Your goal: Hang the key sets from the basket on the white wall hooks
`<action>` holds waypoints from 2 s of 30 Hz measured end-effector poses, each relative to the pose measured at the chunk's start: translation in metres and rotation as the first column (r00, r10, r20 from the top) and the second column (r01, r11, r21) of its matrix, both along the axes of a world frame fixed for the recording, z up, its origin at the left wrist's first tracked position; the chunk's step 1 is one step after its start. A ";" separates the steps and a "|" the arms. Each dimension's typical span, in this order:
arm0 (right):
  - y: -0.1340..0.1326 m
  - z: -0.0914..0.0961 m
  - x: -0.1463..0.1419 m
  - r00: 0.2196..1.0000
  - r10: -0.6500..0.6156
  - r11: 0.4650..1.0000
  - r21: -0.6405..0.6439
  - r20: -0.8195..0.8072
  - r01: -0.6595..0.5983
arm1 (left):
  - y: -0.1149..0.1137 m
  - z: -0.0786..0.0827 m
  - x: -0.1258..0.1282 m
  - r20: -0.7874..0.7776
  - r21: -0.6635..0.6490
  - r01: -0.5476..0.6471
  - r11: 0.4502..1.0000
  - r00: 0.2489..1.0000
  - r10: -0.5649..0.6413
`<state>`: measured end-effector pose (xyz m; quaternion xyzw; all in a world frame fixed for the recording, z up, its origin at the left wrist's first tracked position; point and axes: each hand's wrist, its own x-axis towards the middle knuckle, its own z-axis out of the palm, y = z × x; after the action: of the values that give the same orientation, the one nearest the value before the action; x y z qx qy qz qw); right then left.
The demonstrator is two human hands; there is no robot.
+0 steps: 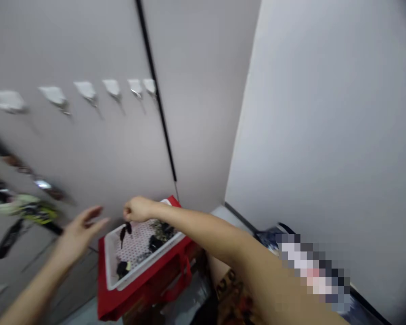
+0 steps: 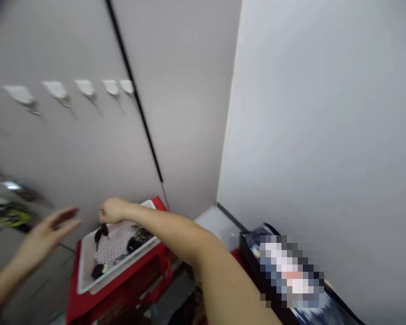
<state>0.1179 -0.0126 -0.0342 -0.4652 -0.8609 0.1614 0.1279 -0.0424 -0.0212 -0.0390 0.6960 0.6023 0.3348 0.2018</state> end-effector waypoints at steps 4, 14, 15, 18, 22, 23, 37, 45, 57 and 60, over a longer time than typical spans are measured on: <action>0.013 0.029 -0.012 0.940 -0.111 0.989 -0.128 -0.321 0.073 | -0.005 -0.010 0.024 0.390 -0.037 0.303 0.952 0.882 -0.265; 0.052 0.137 -0.068 0.632 -0.192 0.978 -0.095 -0.751 0.184 | 0.025 0.070 -0.001 0.840 0.069 0.100 0.993 0.532 -0.112; 0.057 0.148 -0.074 0.638 -0.155 0.979 -0.029 -0.754 0.203 | 0.030 0.083 -0.004 0.836 0.092 0.072 0.993 0.536 -0.116; 0.069 0.176 -0.092 0.680 -0.062 0.949 0.169 -0.730 0.267 | 0.043 0.118 -0.014 0.808 0.141 -0.044 0.989 0.583 -0.089; 0.081 0.199 -0.105 0.713 -0.083 0.890 0.270 -0.697 0.368 | 0.055 0.147 -0.021 0.765 0.167 -0.168 0.972 0.644 -0.020; 0.084 0.201 -0.106 0.717 -0.112 0.877 0.270 -0.689 0.396 | 0.057 0.151 -0.022 0.758 0.160 -0.178 0.971 0.653 -0.005; 0.094 0.171 -0.105 0.809 -0.168 0.852 0.330 -0.563 0.406 | 0.070 0.121 -0.025 0.705 0.008 -0.141 0.990 0.703 0.095; 0.049 0.092 -0.043 0.955 -0.080 0.937 0.305 -0.287 0.170 | 0.040 0.065 -0.028 0.652 -0.080 -0.082 0.993 0.750 0.114; -0.002 -0.066 0.022 0.900 0.102 0.994 -0.009 0.423 -0.109 | -0.016 -0.079 -0.002 0.243 -0.199 0.185 0.962 0.961 -0.135; -0.001 -0.067 0.018 0.884 0.014 0.997 0.063 0.467 -0.049 | -0.020 -0.086 0.008 0.146 -0.220 0.234 0.947 0.968 -0.206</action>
<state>0.1355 -0.0140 -0.1010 -0.4712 -0.8792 0.0154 -0.0683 -0.0343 -0.0411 -0.1248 0.7085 0.5429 0.2778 0.3552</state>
